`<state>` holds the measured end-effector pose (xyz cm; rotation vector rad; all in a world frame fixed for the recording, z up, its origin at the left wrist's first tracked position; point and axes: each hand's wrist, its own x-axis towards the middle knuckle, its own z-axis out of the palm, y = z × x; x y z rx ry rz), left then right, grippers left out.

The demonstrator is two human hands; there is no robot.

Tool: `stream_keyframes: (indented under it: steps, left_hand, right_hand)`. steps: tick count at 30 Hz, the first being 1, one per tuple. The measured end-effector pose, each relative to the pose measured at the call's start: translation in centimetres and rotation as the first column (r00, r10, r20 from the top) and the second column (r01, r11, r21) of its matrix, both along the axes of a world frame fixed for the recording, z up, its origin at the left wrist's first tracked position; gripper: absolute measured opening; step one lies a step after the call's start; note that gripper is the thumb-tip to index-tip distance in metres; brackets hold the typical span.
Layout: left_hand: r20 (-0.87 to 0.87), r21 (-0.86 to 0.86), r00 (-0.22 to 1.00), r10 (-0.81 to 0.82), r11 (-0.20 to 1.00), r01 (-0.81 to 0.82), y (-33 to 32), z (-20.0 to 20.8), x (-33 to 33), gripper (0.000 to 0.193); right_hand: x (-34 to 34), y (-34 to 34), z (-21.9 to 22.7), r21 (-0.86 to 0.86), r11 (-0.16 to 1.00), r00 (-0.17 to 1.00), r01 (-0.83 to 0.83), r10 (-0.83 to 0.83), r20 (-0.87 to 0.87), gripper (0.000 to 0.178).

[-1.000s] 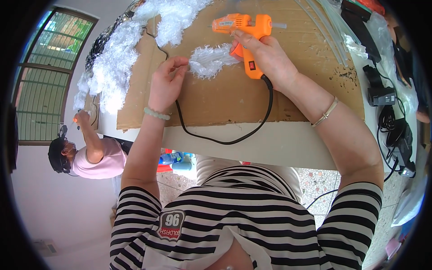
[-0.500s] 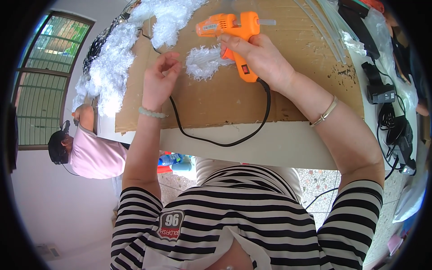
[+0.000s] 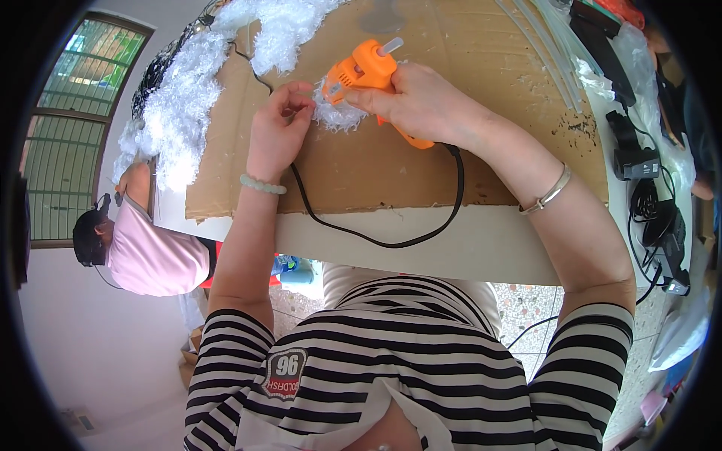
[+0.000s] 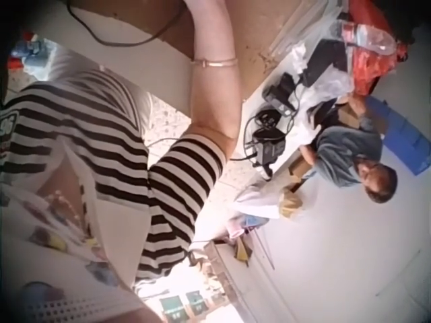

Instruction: Gluing cotton stuffing onto a cloud-shaped base using a hot glue gun.

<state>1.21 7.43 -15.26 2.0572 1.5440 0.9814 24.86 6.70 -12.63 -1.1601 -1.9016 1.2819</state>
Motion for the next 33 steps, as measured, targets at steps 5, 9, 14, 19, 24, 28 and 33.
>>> stream_keyframes:
  steps: [5, 9, 14, 19, 24, 28, 33]
  left_hand:
    - [0.018, 0.006, 1.0, 0.003, 1.0, -0.003, -0.1, 0.3, 0.2, 0.031]
    - [0.008, 0.017, 1.0, -0.001, 1.0, 0.001, -0.2, 0.2, 0.1, 0.029]
    - [0.036, 0.015, 0.999, -0.015, 1.0, 0.015, -0.1, -0.1, -0.1, 0.028]
    - [0.003, 0.028, 1.0, -0.005, 1.0, 0.005, -0.1, 0.0, 0.1, 0.028]
    - [-0.01, 0.032, 1.0, 0.005, 0.999, -0.004, 0.1, -0.1, -0.1, 0.028]
    - [-0.006, 0.106, 1.0, 0.02, 0.994, -0.019, 0.1, -0.2, 0.1, 0.024]
    - [-0.082, 0.134, 0.997, 0.011, 0.991, 0.0, 0.0, -0.4, 0.0, 0.023]
  right_hand:
    - [-0.3, 0.2, -0.4, 0.035, 0.999, 0.999, -0.009, 0.008, 0.042, 0.038]
    - [-0.5, 0.0, -0.4, 0.078, 0.997, 0.999, -0.009, 0.005, 0.046, 0.038]
    - [-0.4, 0.0, -0.2, 0.084, 0.996, 0.993, -0.015, 0.005, 0.121, 0.038]
    - [-0.4, 0.4, -0.6, 0.067, 0.998, 0.981, 0.003, -0.016, 0.194, 0.038]
    - [-0.3, 0.4, -0.1, 0.024, 0.999, 0.981, -0.033, 0.028, 0.193, 0.036]
    - [0.8, 0.5, 0.4, 0.03, 0.999, 0.992, -0.044, 0.04, 0.12, 0.036]
    - [0.9, 0.1, 1.3, -0.141, 0.986, 0.977, 0.093, -0.118, -0.178, 0.032]
